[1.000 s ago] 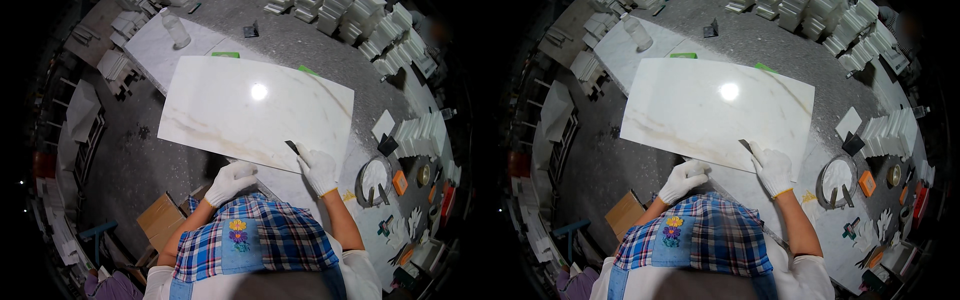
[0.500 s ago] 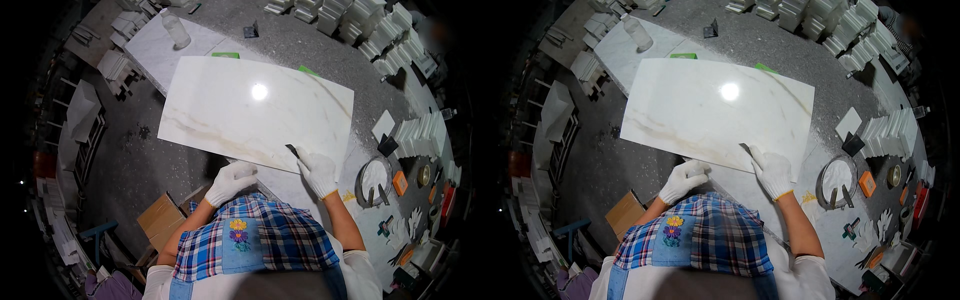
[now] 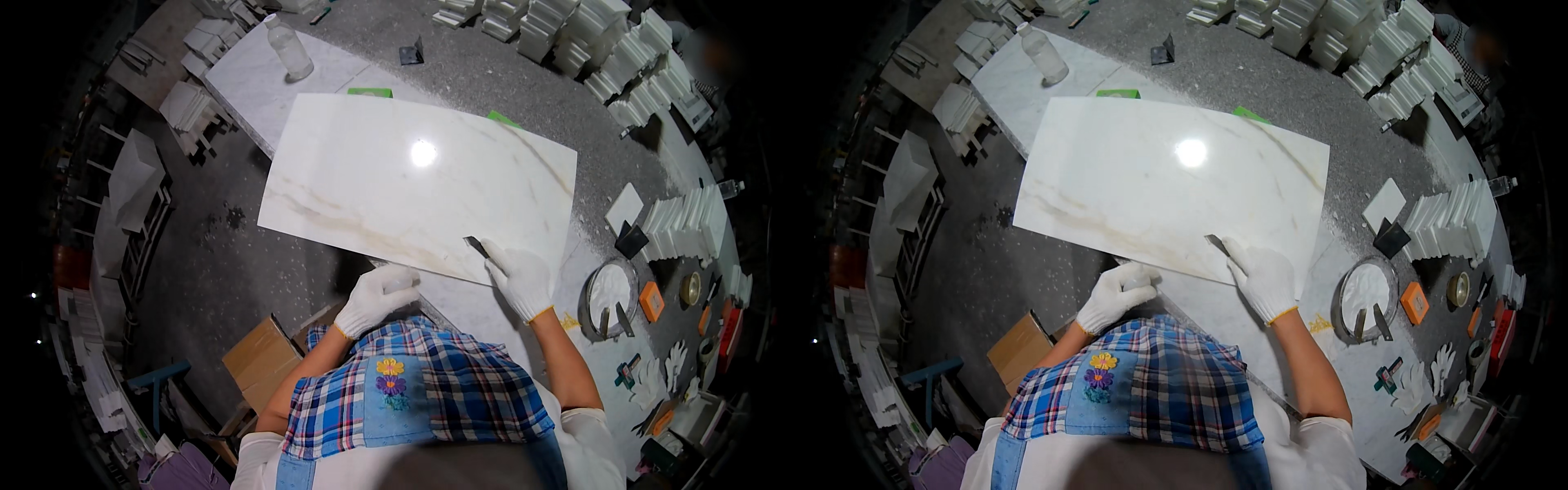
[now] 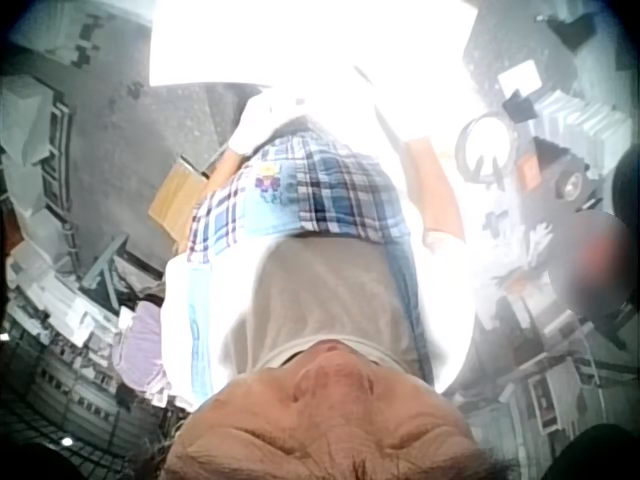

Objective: The person scrapes a white rectangular tile with a metal scraper, removing a small amount of material from the surface. They repeatedly scrape the same area and occasionally wipe the tile with a cloth.

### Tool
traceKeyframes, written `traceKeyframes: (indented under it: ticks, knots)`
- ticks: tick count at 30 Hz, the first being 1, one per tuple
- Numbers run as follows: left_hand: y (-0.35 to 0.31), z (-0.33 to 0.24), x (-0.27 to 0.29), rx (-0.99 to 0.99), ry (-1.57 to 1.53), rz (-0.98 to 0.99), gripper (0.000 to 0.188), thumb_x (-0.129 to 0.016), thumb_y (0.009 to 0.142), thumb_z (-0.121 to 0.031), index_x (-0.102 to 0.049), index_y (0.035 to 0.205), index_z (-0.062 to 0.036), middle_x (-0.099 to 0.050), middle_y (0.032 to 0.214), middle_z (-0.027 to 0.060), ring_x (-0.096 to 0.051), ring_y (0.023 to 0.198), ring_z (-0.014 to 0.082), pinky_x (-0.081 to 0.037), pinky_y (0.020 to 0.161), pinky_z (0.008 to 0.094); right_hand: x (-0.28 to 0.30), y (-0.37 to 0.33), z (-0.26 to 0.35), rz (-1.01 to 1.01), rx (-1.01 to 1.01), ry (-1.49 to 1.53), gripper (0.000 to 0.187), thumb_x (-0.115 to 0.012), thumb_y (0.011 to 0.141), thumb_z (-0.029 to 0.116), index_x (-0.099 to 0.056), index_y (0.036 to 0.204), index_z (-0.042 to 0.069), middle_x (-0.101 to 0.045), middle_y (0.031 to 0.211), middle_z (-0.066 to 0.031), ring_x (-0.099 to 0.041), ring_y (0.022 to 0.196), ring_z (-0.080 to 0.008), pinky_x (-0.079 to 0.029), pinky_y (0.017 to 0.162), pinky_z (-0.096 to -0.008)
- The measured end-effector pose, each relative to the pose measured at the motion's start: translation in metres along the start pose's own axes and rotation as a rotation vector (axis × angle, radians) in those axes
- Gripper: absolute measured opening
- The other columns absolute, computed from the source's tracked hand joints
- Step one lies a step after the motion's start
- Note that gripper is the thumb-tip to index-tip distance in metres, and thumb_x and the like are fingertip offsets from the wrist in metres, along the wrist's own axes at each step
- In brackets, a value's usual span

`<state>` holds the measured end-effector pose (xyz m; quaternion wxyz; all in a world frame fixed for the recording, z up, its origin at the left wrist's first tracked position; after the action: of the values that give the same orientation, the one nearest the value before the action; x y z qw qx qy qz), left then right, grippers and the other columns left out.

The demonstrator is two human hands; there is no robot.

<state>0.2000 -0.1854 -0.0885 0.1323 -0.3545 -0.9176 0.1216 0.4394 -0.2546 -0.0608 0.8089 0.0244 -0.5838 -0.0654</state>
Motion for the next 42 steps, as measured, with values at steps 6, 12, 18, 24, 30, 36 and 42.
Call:
traceKeyframes:
  ticks: [6,12,18,24,30,36,42]
  knots:
    - [-0.001,0.000,0.002,-0.006,0.041,0.001,0.032,-0.075,0.086,-0.018,-0.074,0.112,0.0008,-0.073,0.108,0.0105,-0.066,0.097,0.0176,-0.052,0.090,0.0309,0.006,0.008,0.011,0.019,0.031,-0.010,0.035,-0.068,0.092,0.028,-0.068,0.126,0.021,-0.063,0.073,-0.0085,-0.063,0.069,-0.0310,-0.047,0.063,-0.0463]
    - [-0.001,-0.003,0.001,-0.003,0.053,0.008,0.032,-0.075,0.086,-0.018,-0.074,0.112,0.0006,-0.073,0.108,0.0102,-0.066,0.098,0.0178,-0.052,0.091,0.0311,0.000,-0.005,0.009,0.035,0.046,0.002,0.033,-0.069,0.091,0.027,-0.068,0.124,0.022,-0.064,0.073,-0.0084,-0.064,0.068,-0.0312,-0.048,0.062,-0.0461]
    - [-0.002,-0.003,0.001,0.018,0.027,0.003,0.031,-0.074,0.086,-0.018,-0.074,0.111,0.0008,-0.073,0.108,0.0096,-0.065,0.099,0.0179,-0.051,0.092,0.0311,0.003,-0.008,0.010,0.074,0.016,0.004,0.036,-0.068,0.092,0.027,-0.067,0.128,0.020,-0.064,0.073,-0.0095,-0.065,0.070,-0.0311,-0.048,0.063,-0.0452]
    - [-0.001,0.000,-0.001,0.016,-0.019,0.005,0.030,-0.075,0.086,-0.014,-0.074,0.111,0.0017,-0.073,0.107,0.0097,-0.065,0.097,0.0177,-0.051,0.090,0.0308,-0.003,-0.005,0.012,-0.009,-0.060,0.054,0.040,-0.068,0.093,0.026,-0.067,0.132,0.017,-0.064,0.074,-0.0103,-0.064,0.069,-0.0303,-0.048,0.063,-0.0455]
    - [-0.001,0.002,0.000,0.001,0.015,0.008,0.029,-0.076,0.086,-0.014,-0.074,0.110,0.0020,-0.072,0.105,0.0093,-0.065,0.096,0.0168,-0.051,0.089,0.0306,-0.008,-0.011,0.021,0.025,0.003,-0.012,0.040,-0.063,0.096,0.028,-0.060,0.135,0.018,-0.065,0.073,-0.0085,-0.064,0.066,-0.0306,-0.048,0.060,-0.0469]
    - [0.000,0.000,-0.001,0.005,0.025,0.007,0.029,-0.075,0.086,-0.014,-0.074,0.110,0.0015,-0.073,0.106,0.0091,-0.065,0.096,0.0167,-0.051,0.089,0.0305,-0.016,-0.023,0.018,0.019,0.019,0.034,0.042,-0.067,0.093,0.027,-0.065,0.134,0.017,-0.065,0.074,-0.0102,-0.064,0.066,-0.0313,-0.048,0.061,-0.0458]
    - [-0.002,0.001,0.001,0.000,0.026,0.000,0.031,-0.076,0.087,-0.021,-0.074,0.111,-0.0015,-0.073,0.105,0.0110,-0.068,0.097,0.0194,-0.052,0.091,0.0303,-0.015,-0.022,0.019,0.085,-0.006,0.032,0.042,-0.067,0.093,0.027,-0.065,0.134,0.018,-0.067,0.075,-0.0103,-0.066,0.068,-0.0327,-0.049,0.063,-0.0464]
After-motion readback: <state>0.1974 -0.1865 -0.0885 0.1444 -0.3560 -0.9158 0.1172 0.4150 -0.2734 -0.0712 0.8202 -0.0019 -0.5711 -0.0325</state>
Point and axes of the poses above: each hand's wrist, its own y-axis towards the middle knuckle, its own x-axis out of the back of the hand, z = x × y, the point moved 10 cm from there along y, towards the middle knuckle
